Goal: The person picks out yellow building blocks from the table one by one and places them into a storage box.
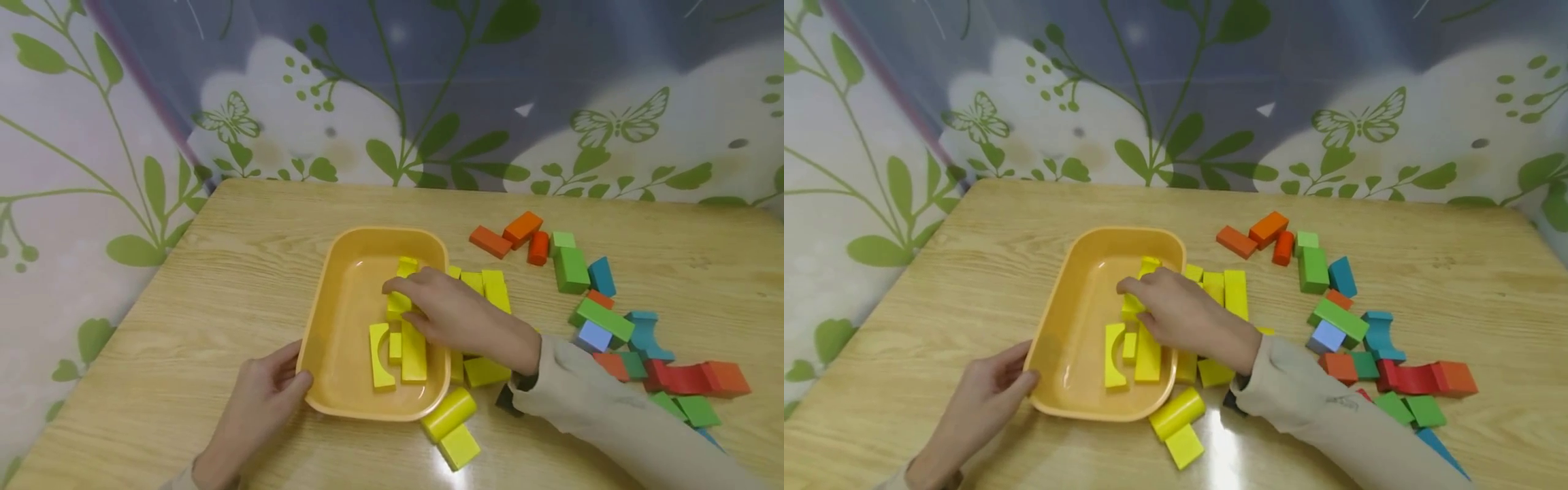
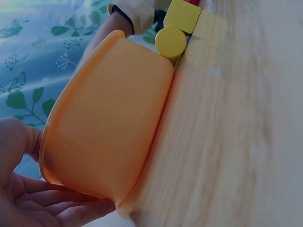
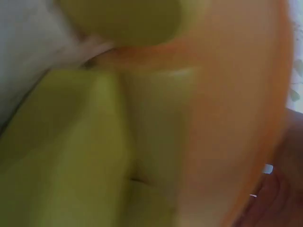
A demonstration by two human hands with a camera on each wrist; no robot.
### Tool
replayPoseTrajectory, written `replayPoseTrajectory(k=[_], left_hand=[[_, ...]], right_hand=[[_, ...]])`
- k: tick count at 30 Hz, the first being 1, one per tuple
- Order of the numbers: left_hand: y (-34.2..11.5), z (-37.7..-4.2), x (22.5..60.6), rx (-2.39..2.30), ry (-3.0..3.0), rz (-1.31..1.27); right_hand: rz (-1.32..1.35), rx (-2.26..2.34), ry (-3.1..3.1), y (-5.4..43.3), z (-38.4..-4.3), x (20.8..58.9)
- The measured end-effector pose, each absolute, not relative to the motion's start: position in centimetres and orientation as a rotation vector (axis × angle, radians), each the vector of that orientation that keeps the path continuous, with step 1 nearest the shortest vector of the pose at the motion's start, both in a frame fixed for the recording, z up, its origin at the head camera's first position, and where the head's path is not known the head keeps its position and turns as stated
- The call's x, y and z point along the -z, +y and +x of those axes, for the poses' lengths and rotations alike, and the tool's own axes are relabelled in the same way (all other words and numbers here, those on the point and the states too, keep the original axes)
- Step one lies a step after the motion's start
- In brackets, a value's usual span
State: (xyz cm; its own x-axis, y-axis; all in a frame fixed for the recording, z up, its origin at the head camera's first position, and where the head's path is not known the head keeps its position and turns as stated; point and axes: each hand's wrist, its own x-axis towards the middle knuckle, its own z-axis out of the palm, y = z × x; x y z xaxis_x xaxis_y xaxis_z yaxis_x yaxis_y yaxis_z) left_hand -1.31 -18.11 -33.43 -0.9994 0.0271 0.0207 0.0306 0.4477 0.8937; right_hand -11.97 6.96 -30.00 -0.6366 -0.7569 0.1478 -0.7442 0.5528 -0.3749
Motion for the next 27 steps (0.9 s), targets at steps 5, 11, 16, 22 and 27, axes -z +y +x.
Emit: replayPoseTrajectory(k=[5,11,16,22,27], left_hand=[[-18.1,-1.3,33.3,1.621,-2.668,-0.075],[-18.1,-1.4,33.2,1.625,-2.657,-0.080],[-18.1,-1.3,33.2,1.641,-2.656,-0.080],[-18.1,-1.3,33.3,1.634,-2.658,-0.079],[-18.0,-1.3,33.4,1.656,-2.644,-0.081]], right_hand=[[-1.254,0.593,2.811,6.2,-12.1,30.8],[-1.245,0.576,2.915,5.5,-12.1,31.1],[-1.203,0.481,3.052,5.2,-12.0,31.3],[-1.235,0.346,3.099,5.2,-11.9,31.5],[-1.311,0.285,3.063,5.1,-11.8,31.6]])
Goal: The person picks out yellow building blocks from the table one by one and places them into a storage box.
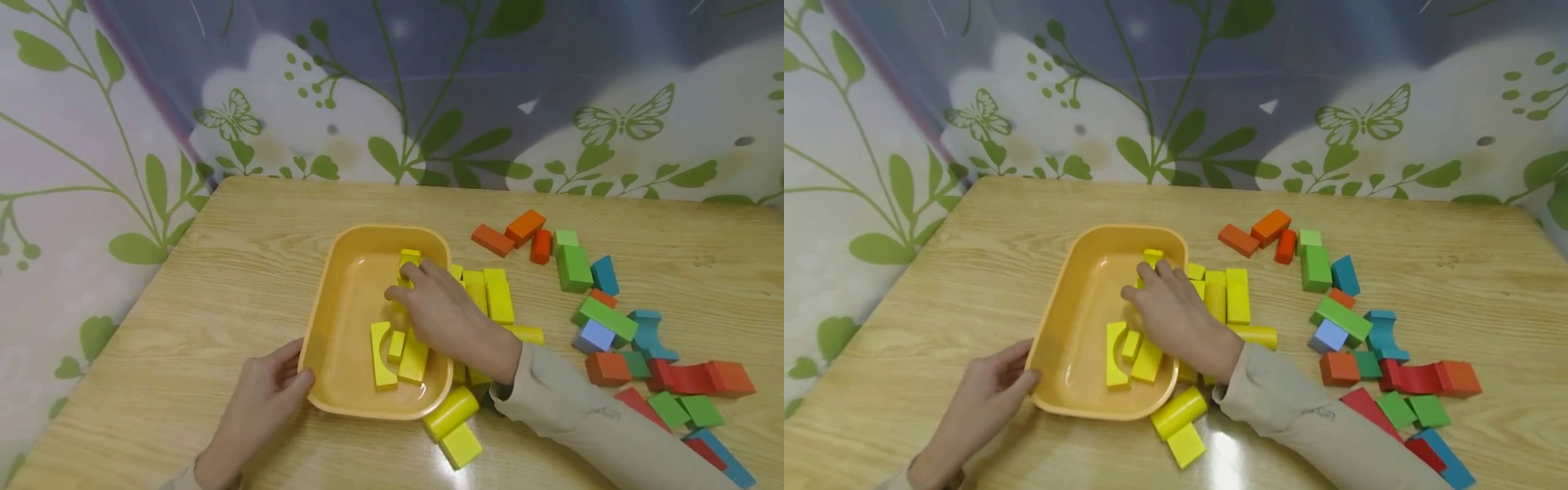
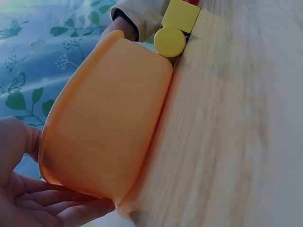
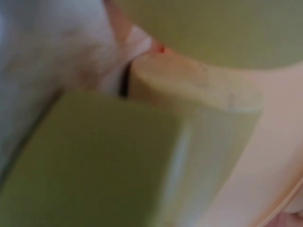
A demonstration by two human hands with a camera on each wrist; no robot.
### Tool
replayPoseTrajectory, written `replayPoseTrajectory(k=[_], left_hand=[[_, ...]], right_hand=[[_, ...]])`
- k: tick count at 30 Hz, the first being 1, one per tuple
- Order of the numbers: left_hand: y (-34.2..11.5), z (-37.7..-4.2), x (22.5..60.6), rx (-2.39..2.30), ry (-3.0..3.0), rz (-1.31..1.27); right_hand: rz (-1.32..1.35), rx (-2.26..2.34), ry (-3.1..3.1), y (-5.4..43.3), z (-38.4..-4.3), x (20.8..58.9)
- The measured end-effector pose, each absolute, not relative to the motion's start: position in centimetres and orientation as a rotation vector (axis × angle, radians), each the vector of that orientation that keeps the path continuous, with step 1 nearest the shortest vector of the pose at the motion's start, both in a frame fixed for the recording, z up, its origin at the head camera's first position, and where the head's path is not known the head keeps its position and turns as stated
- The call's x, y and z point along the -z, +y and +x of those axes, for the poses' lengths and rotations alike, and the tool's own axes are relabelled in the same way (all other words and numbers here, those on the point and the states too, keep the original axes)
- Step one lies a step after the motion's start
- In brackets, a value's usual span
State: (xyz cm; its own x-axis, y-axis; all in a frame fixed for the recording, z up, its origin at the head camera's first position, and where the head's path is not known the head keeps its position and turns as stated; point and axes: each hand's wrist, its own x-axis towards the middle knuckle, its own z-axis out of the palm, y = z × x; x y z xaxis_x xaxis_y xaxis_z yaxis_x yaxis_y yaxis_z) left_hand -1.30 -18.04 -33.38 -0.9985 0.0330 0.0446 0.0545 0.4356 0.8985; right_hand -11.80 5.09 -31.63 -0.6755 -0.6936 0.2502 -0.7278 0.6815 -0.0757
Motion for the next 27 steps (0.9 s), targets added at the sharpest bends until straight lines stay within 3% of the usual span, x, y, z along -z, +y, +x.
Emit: replayPoseTrajectory(k=[19,27], left_hand=[[-17.9,-1.2,33.4,1.597,-2.715,-0.008],[-17.8,-1.3,33.4,1.558,-2.720,-0.053]], right_hand=[[1.202,-0.426,-2.740,5.5,-11.6,31.6],[0.983,-0.483,-3.007,11.7,-12.1,27.4]])
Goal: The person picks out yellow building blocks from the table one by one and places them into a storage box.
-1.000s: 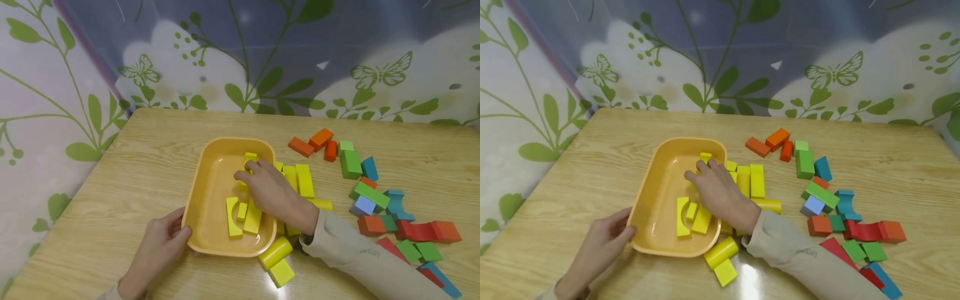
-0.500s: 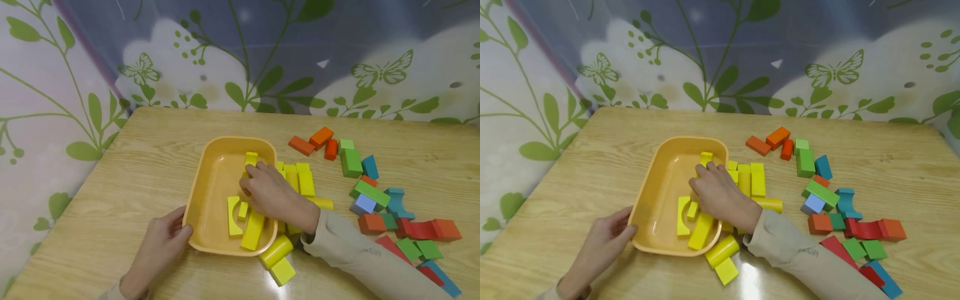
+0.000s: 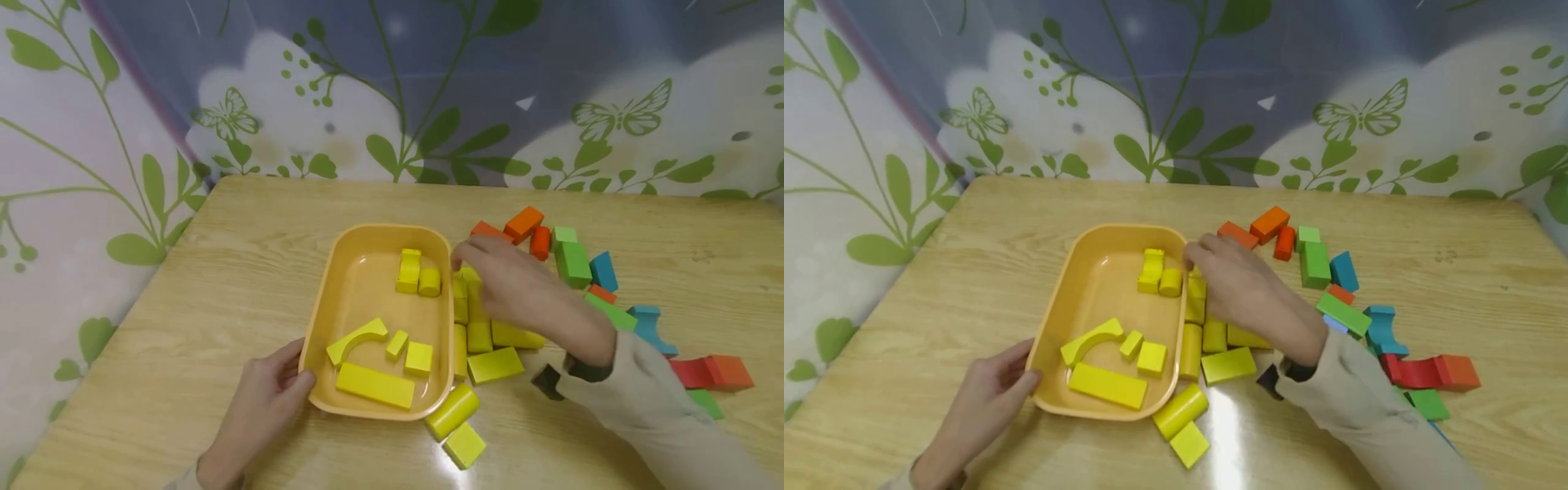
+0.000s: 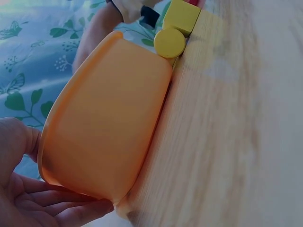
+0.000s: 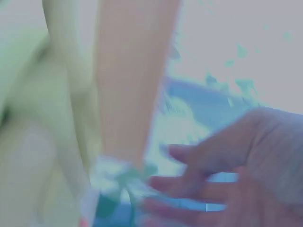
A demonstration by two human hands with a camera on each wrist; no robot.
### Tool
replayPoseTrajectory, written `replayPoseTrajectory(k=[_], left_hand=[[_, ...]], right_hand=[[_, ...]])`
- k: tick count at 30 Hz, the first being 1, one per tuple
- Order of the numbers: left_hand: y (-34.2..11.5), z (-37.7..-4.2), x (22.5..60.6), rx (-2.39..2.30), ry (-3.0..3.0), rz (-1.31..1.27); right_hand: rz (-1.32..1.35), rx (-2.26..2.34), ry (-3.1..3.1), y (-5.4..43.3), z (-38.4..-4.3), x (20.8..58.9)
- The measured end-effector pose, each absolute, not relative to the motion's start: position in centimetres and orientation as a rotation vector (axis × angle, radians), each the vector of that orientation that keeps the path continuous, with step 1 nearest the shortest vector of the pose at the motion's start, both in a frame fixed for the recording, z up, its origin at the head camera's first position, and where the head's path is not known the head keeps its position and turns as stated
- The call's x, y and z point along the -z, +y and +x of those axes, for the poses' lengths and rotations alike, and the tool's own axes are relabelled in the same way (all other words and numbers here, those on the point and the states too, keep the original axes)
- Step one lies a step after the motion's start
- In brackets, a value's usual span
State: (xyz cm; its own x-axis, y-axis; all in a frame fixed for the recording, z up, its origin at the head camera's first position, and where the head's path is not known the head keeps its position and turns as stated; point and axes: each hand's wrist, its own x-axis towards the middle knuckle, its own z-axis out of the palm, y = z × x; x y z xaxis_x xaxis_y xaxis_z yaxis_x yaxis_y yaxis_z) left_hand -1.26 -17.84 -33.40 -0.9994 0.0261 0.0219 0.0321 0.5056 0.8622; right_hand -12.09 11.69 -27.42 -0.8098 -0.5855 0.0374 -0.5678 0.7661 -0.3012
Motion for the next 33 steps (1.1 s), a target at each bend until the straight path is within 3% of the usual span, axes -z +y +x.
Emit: replayPoseTrajectory(k=[3,9,33], left_hand=[[-17.9,-1.3,33.4,1.552,-2.716,-0.069],[-18.0,-1.4,33.4,1.577,-2.711,-0.063],[-18.0,-1.3,33.6,1.590,-2.690,-0.082]], right_hand=[[-0.801,0.365,2.800,14.3,-12.3,27.4],[-0.807,0.446,2.744,17.0,-12.5,30.2],[-0.888,0.590,2.778,17.4,-12.5,28.7]])
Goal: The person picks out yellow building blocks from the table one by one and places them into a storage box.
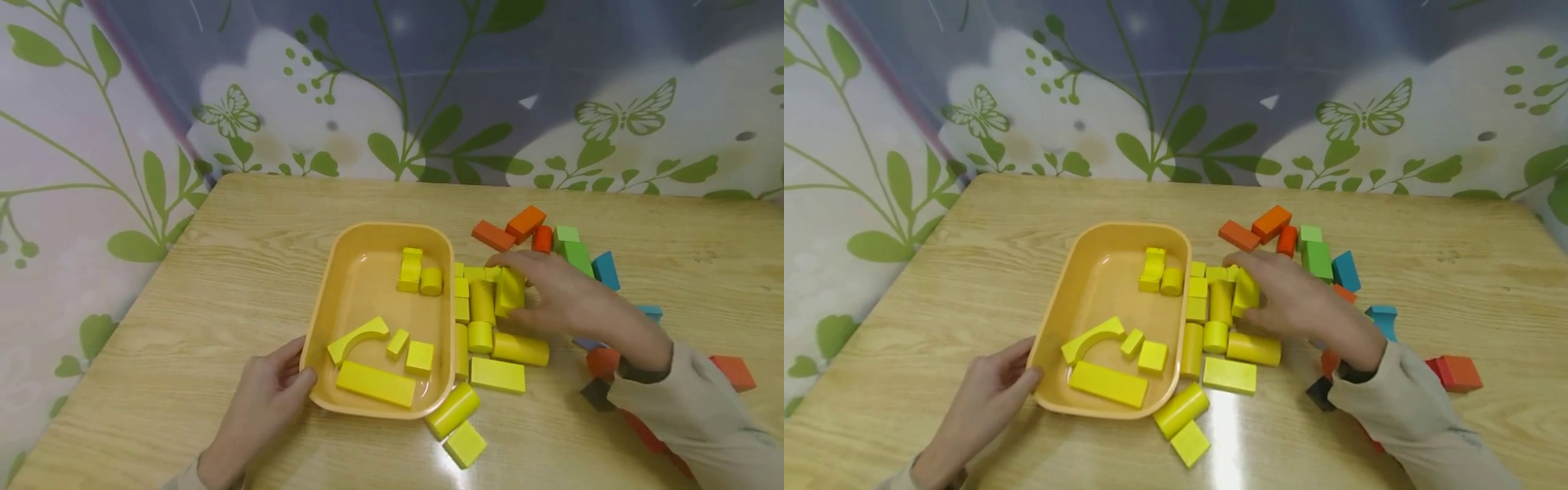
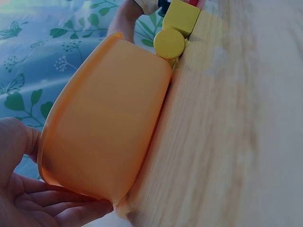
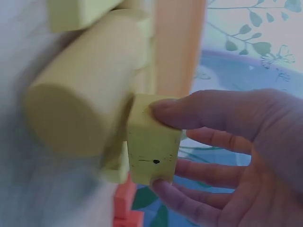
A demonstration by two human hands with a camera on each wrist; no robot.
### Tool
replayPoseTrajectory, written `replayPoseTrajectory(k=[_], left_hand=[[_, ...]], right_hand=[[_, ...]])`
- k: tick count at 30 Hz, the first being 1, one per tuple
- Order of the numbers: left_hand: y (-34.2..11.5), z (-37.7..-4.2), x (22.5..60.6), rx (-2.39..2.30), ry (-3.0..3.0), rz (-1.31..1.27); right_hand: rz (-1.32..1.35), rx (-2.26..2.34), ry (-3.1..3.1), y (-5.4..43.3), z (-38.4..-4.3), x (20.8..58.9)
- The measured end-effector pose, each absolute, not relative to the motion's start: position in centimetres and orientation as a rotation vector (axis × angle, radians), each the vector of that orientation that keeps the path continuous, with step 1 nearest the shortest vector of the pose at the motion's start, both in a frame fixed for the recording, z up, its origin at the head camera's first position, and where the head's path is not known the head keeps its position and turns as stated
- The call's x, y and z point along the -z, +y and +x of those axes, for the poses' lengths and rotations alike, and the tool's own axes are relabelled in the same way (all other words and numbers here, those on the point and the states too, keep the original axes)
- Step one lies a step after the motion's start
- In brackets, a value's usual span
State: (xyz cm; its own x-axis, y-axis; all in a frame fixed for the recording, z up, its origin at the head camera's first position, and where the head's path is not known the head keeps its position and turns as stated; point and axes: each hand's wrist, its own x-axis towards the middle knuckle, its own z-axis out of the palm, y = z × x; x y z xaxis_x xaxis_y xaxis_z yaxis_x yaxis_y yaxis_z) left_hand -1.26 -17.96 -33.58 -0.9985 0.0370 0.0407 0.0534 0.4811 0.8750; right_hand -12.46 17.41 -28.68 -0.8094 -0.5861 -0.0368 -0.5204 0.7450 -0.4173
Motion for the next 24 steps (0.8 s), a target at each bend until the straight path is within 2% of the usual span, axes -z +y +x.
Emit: replayPoseTrajectory(k=[12,18,24], left_hand=[[-17.9,-1.3,33.6,1.587,-2.689,-0.085],[-18.0,-1.3,33.6,1.585,-2.686,-0.090],[-18.1,-1.3,33.7,1.543,-2.684,-0.104]], right_hand=[[-1.313,0.942,2.782,13.3,-11.0,27.2],[-1.400,0.738,2.729,10.8,-10.9,28.3],[-1.353,0.578,2.671,9.6,-11.1,29.1]])
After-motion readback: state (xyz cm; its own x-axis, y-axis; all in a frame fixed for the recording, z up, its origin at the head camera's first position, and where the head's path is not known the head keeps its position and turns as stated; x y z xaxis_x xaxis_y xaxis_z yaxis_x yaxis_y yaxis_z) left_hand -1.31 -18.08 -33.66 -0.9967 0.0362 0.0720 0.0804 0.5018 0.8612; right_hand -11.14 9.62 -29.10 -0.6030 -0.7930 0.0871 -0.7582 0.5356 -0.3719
